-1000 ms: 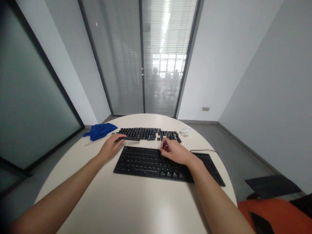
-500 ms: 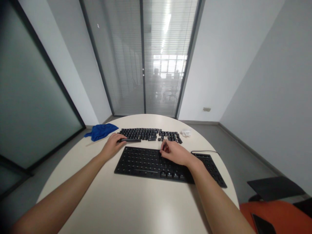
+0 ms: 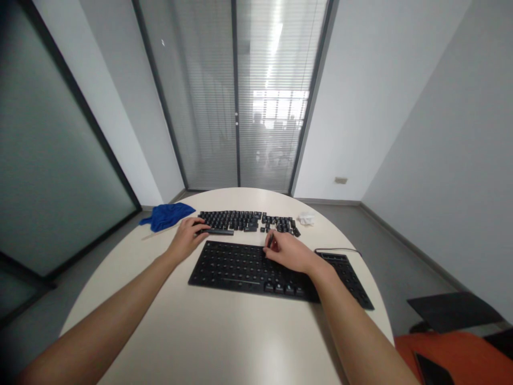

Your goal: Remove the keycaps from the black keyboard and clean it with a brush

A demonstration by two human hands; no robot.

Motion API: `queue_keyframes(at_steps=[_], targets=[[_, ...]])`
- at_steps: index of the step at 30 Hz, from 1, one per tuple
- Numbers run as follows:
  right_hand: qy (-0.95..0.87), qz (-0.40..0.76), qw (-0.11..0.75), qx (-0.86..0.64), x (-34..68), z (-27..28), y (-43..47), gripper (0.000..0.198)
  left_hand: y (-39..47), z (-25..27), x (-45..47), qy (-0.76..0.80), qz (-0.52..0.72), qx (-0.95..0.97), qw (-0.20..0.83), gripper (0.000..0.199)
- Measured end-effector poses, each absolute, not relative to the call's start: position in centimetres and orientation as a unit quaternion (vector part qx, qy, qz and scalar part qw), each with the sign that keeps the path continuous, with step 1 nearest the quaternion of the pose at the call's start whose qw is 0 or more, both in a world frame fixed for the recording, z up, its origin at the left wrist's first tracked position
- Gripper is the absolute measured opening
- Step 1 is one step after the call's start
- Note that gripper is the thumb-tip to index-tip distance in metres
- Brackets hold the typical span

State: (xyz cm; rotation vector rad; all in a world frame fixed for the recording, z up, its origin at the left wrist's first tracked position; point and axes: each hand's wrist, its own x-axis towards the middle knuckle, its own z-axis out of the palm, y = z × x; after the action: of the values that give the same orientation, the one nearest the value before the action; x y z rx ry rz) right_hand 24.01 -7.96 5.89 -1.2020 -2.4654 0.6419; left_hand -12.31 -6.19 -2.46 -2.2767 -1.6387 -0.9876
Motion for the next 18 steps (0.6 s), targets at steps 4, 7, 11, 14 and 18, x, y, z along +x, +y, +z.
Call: queue_keyframes(at_steps=[4,7,11,14,18], targets=[[-0.864,0.223,0.161,-0.421,23.96,5.84,-8.03,0.010,-6.03,-2.68,-12.40,-0.556,-0.327,-0.760,0.086,0.018],[-0.867,0.219,0.160,-0.418,23.89,5.87,-8.04,0.011,-6.02,-2.63,-12.38,-0.558,-0.326,-0.758,0.087,0.018],[-0.871,0.217,0.158,-0.412,23.83,5.95,-8.10,0.011,-6.06,-2.60,-12.40,-0.559,-0.327,-0.757,0.087,0.018],[-0.872,0.217,0.160,-0.409,23.88,5.86,-8.12,0.011,-6.08,-2.66,-12.51,-0.560,-0.326,-0.757,0.079,0.019],[-0.875,0.226,0.165,-0.395,24.04,5.64,-8.12,0.017,-6.44,-2.09,-12.08,-0.551,-0.339,-0.760,0.061,0.023]])
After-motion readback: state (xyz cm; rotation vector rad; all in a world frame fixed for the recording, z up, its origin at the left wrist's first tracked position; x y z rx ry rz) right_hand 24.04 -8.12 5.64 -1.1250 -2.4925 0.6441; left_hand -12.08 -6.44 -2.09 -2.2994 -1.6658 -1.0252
